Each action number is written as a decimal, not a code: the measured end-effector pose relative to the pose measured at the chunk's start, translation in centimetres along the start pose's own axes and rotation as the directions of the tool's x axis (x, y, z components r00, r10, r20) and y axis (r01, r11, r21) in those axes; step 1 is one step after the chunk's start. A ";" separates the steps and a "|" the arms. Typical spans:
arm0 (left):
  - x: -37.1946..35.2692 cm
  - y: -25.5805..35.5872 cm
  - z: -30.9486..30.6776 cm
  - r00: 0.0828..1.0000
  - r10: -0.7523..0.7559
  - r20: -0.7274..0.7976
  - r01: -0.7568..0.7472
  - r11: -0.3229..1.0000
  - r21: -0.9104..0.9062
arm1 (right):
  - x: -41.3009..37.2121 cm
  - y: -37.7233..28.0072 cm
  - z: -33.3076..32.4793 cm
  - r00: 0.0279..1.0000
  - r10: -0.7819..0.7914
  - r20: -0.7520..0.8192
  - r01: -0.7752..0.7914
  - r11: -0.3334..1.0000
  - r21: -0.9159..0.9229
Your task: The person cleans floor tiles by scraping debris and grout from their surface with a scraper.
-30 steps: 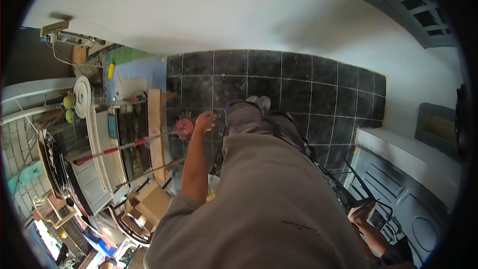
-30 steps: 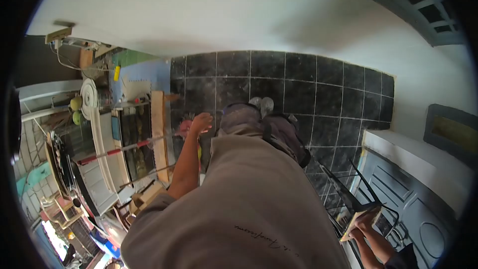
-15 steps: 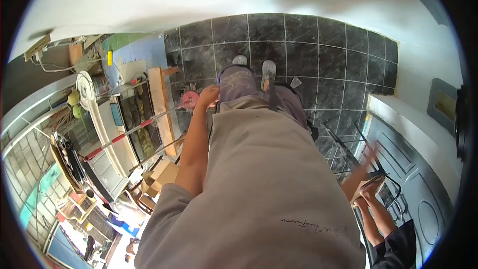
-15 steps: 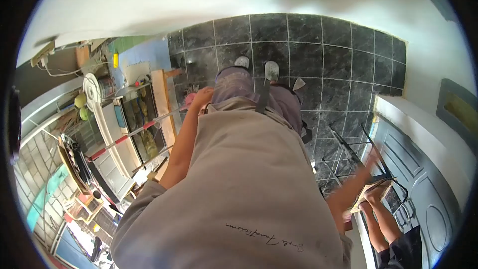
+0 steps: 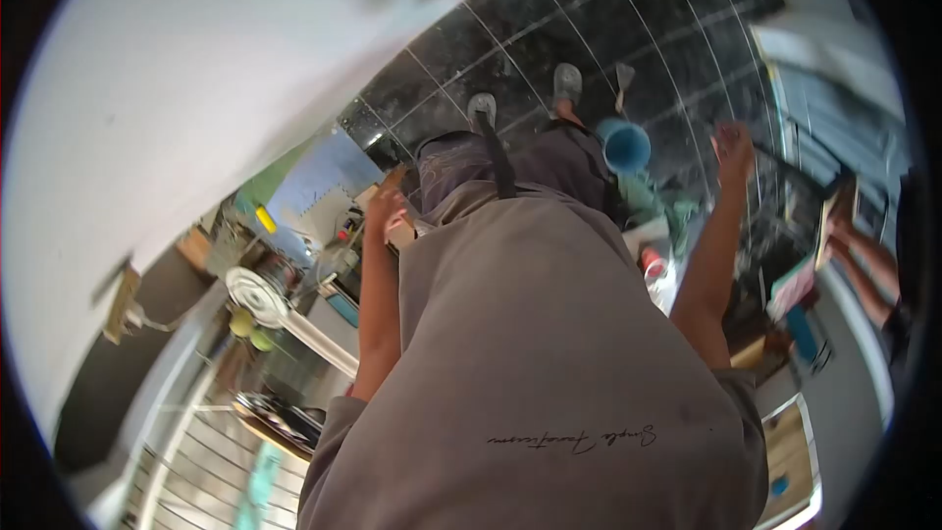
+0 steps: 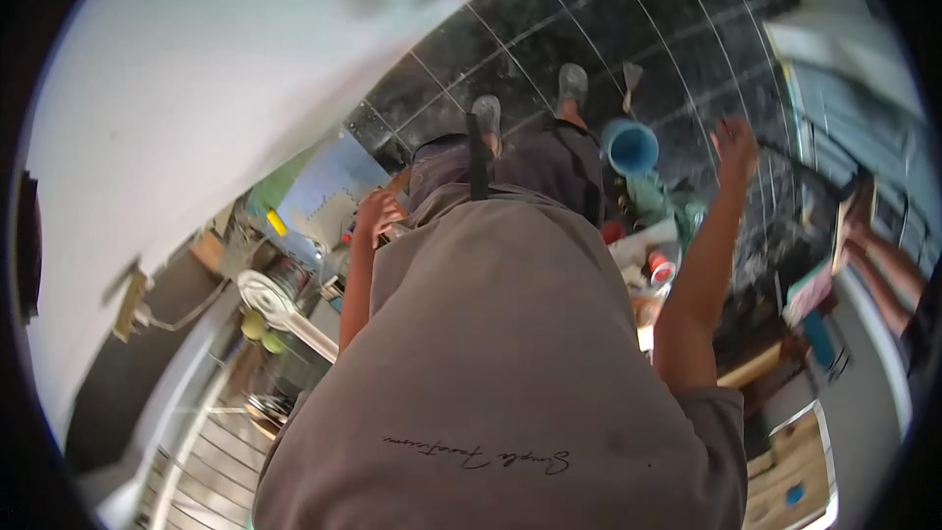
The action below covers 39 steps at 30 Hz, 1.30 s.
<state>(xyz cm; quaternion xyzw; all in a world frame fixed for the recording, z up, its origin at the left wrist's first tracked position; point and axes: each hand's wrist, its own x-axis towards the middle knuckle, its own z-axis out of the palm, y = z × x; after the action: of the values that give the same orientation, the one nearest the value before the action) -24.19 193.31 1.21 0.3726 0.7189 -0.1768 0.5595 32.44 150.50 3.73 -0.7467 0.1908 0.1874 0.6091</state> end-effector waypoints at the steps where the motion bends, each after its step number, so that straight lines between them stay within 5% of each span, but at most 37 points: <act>1: 0.7 0.1 -2.3 0.999 0.029 -0.040 -0.030 1.000 -0.002 | -4.2 -1.1 3.7 1.000 0.016 0.020 -0.016 1.000 -0.022; 3: 1.8 0.8 -5.3 0.994 0.069 -0.089 -0.069 0.998 0.001 | -9.2 1.1 6.8 0.958 0.148 0.247 -0.128 0.987 -0.095; 5: 1.7 2.7 -6.9 0.990 0.086 -0.112 -0.086 0.996 0.013 | -12.7 8.0 7.6 0.818 0.042 0.573 0.174 0.932 -0.316; 7: 1.4 4.1 -6.5 0.987 0.134 -0.090 -0.131 0.991 0.042 | -16.6 13.3 9.9 0.861 0.488 0.145 -0.416 0.839 -0.351; 10: 0.4 5.1 -4.0 0.978 0.208 -0.018 -0.207 0.976 0.066 | -20.2 23.3 5.4 0.725 0.668 0.169 -0.441 0.638 -0.631; 12: -0.9 5.6 -1.6 0.968 0.241 0.071 -0.247 0.962 0.114 | -24.0 25.0 3.0 0.672 0.734 0.101 -0.564 0.596 -0.572; 17: -0.5 4.0 2.8 0.954 0.199 0.223 -0.264 0.912 0.314 | -26.2 25.6 -2.6 0.755 0.654 -0.045 -0.649 0.735 -0.196; 19: 1.6 3.4 2.9 0.937 0.167 0.308 -0.278 0.889 0.364 | -25.3 23.9 -3.8 0.846 0.527 -0.080 -0.531 0.819 -0.220; 26: -3.4 6.7 6.4 0.906 0.395 0.151 -0.419 0.790 0.448 | -22.5 19.6 -5.7 0.960 0.264 -0.097 -0.279 0.938 -0.204; 35: -5.6 7.2 12.8 0.803 0.593 0.065 -0.552 0.696 0.459 | -20.8 24.6 -7.7 0.909 0.414 -0.046 -0.415 0.889 -0.192; 39: -8.1 8.6 15.3 0.784 0.596 0.175 -0.615 0.705 0.353 | -20.2 25.9 -8.0 0.884 0.466 -0.035 -0.464 0.867 -0.181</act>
<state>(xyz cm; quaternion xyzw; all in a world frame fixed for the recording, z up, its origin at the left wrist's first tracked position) -6.78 186.02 5.41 0.6871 0.4927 -0.1323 0.5173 2.18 139.05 -6.10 -0.7309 0.3438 0.3489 0.4752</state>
